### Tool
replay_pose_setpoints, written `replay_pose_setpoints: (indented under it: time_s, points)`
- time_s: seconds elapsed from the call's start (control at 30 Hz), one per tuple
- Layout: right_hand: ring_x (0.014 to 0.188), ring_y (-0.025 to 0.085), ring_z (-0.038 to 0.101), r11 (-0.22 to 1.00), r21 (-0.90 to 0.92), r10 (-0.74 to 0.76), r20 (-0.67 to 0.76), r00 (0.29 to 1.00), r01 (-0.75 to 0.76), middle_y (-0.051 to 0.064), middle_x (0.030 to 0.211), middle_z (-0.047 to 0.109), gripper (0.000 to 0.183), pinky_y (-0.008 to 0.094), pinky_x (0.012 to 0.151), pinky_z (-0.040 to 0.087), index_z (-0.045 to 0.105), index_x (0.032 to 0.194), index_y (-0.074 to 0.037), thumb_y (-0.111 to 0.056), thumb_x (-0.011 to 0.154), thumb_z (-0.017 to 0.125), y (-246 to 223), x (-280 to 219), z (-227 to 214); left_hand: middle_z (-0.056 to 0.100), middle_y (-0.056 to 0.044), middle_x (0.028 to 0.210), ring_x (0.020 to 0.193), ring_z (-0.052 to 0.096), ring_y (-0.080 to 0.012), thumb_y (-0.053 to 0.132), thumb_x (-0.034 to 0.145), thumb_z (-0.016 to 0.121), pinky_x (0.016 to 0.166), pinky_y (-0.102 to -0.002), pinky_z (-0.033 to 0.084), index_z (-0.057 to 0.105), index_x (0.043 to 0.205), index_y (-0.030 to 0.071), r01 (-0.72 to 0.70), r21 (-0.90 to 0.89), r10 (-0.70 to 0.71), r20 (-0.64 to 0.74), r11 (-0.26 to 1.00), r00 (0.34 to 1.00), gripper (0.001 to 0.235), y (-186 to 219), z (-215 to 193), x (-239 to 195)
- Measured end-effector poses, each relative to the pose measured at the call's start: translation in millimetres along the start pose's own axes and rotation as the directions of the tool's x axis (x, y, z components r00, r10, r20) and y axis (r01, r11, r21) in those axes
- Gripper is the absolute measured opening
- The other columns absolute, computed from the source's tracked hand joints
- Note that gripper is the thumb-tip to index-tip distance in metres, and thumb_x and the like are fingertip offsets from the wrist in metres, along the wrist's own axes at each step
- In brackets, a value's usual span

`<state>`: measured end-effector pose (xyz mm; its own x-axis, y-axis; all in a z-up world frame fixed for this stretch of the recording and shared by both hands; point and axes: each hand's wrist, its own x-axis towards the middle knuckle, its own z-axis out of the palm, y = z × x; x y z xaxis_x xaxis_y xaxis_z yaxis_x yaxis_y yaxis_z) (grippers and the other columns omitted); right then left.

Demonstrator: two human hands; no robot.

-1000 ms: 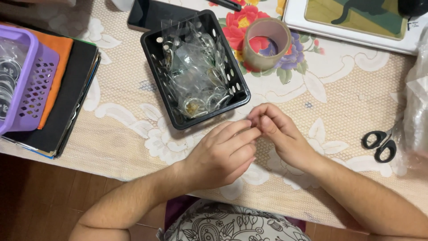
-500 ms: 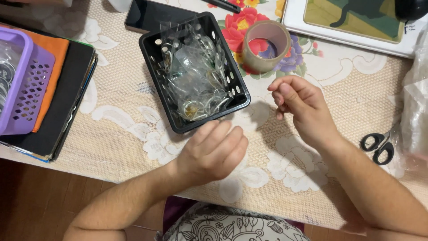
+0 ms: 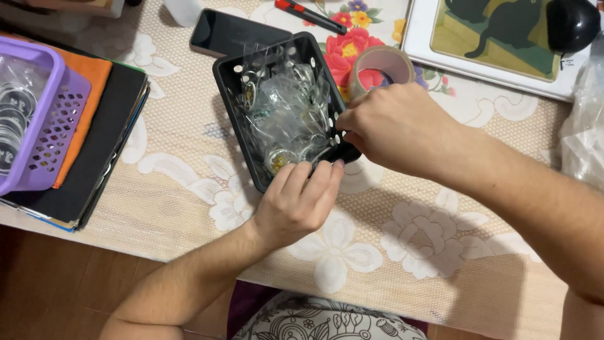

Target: The person wraps small keychains with clear tape and places them into a black plastic basket. After wrapping several keychains, the person handles a stack of clear plastic bags, smoothing and folding them on the table.

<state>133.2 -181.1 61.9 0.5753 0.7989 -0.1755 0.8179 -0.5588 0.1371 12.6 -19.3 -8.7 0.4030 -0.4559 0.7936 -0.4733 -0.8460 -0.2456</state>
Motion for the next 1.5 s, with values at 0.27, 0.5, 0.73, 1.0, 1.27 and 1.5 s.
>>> replay_pose_setpoints:
  time_s: [0.27, 0.5, 0.73, 1.0, 1.27, 1.5]
  points:
    - [0.064, 0.023, 0.069, 0.981, -0.188, -0.034, 0.059, 0.998, 0.045, -0.004, 0.073, 0.069, 0.022, 0.040, 0.044, 0.052, 0.066, 0.074, -0.019, -0.006, 0.091, 0.060, -11, 4, 6, 0.062, -0.003, 0.084, 0.068, 0.050, -0.0144, 0.012, 0.097, 0.077, 0.064, -0.028, 0.040, 0.068, 0.078, 0.008, 0.017, 0.068, -0.014, -0.044, 0.998, 0.999, 0.021, 1, -2, 4]
    - [0.061, 0.021, 0.067, 0.930, -0.368, -0.102, -0.196, 0.975, 0.023, 0.002, 0.065, 0.064, 0.011, 0.033, 0.048, 0.052, 0.070, 0.081, -0.014, -0.011, 0.085, 0.060, -19, -4, 29, 0.063, -0.011, 0.083, 0.072, 0.057, -0.0245, 0.000, 0.093, 0.065, 0.067, -0.035, 0.050, 0.072, 0.082, 0.004, 0.026, 0.025, -0.022, -0.150, 0.999, 0.988, 0.013, 11, 20, -12]
    - [0.075, 0.042, 0.069, 0.862, 0.496, 0.218, -0.169, 0.961, -0.108, 0.020, 0.079, 0.068, 0.019, 0.051, 0.059, 0.053, 0.068, 0.107, 0.000, -0.016, 0.099, 0.062, 2, -28, 2, 0.062, -0.008, 0.083, 0.073, 0.056, -0.0224, 0.006, 0.095, 0.067, 0.068, -0.034, 0.049, 0.076, 0.091, 0.009, 0.071, 0.007, -0.070, -0.140, 0.997, 0.988, 0.010, 8, 21, -20]
    - [0.068, 0.003, 0.041, -0.381, 0.924, 0.378, 0.115, 0.919, 0.041, -0.006, 0.075, 0.044, 0.038, 0.016, 0.054, 0.046, 0.060, 0.133, 0.002, -0.019, 0.102, 0.056, -17, -40, 106, 0.063, -0.007, 0.085, 0.078, 0.057, -0.0225, 0.008, 0.094, 0.071, 0.073, -0.034, 0.048, 0.075, 0.094, 0.009, 0.093, 0.004, -0.091, -0.141, 0.996, 0.986, 0.005, 10, 20, -21]
    - [0.064, 0.003, 0.041, -0.596, 0.796, 0.258, 0.061, 0.964, 0.109, -0.006, 0.078, 0.043, 0.028, 0.017, 0.053, 0.043, 0.056, 0.121, -0.005, -0.026, 0.104, 0.054, -20, -30, 139, 0.064, -0.007, 0.087, 0.081, 0.057, -0.0239, 0.010, 0.096, 0.069, 0.075, -0.035, 0.049, 0.075, 0.096, 0.010, 0.107, -0.007, -0.107, -0.136, 0.994, 0.985, 0.006, 11, 22, -24]
    - [0.056, 0.002, 0.038, -0.500, 0.861, 0.231, 0.022, 0.973, 0.099, -0.007, 0.070, 0.037, 0.018, 0.019, 0.049, 0.043, 0.062, 0.105, -0.002, -0.019, 0.103, 0.056, -19, -35, 138, 0.063, -0.006, 0.086, 0.081, 0.056, -0.0233, 0.012, 0.099, 0.065, 0.078, -0.036, 0.049, 0.075, 0.095, 0.011, 0.109, -0.006, -0.109, -0.150, 0.994, 0.983, 0.011, 6, 20, -21]
